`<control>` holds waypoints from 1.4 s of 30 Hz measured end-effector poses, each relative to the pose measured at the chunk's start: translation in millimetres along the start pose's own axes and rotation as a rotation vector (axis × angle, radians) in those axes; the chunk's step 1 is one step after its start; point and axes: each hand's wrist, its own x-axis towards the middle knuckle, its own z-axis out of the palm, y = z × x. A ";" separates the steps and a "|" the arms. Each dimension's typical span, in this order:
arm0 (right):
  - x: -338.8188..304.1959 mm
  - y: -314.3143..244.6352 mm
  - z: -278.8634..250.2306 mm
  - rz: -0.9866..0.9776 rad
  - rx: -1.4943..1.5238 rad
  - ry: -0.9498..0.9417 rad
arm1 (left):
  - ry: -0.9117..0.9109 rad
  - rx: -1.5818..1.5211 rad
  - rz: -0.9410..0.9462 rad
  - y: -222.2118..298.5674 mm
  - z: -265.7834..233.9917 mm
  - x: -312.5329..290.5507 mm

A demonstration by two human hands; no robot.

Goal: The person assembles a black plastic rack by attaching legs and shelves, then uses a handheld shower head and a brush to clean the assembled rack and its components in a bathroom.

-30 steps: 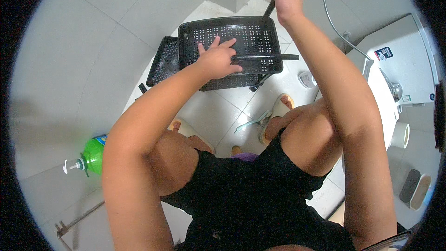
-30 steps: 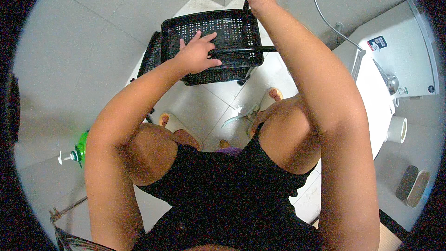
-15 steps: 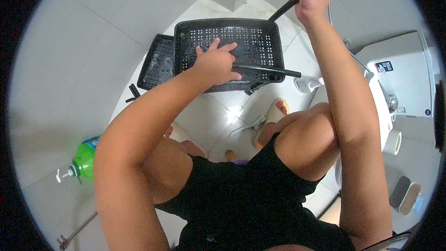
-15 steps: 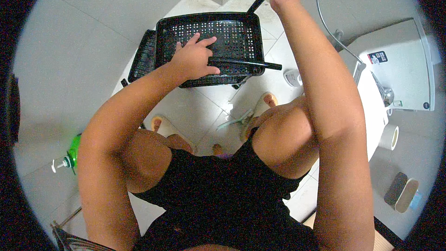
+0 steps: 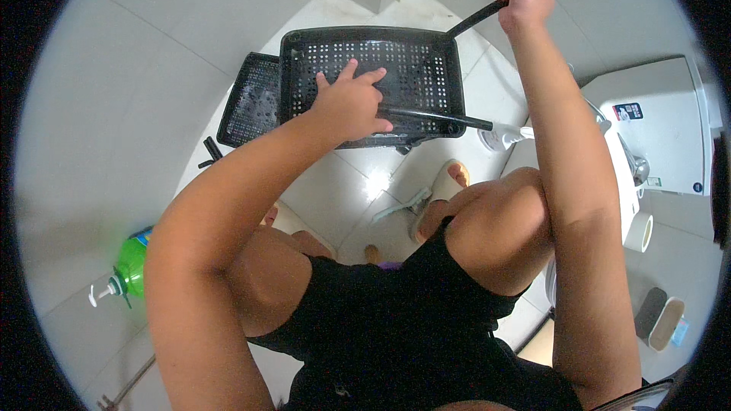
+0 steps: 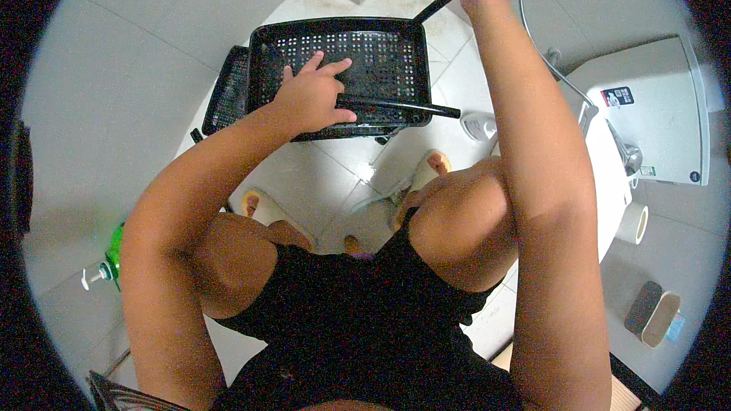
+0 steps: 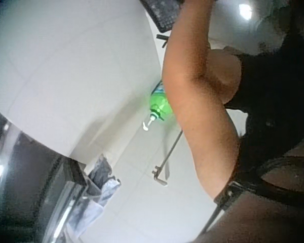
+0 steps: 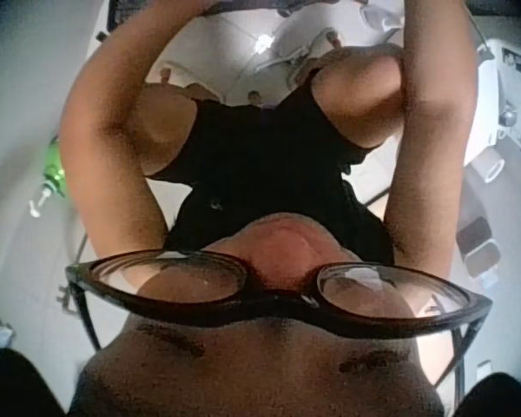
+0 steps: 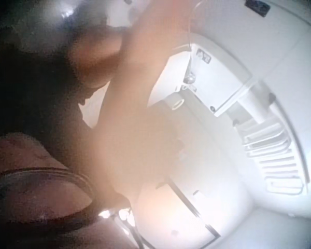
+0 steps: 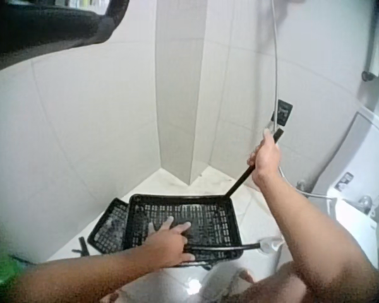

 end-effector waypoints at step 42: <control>-59.2 27.1 36.3 -0.358 -0.581 0.013 | 0.056 0.008 0.018 -14.7 10.4 10.3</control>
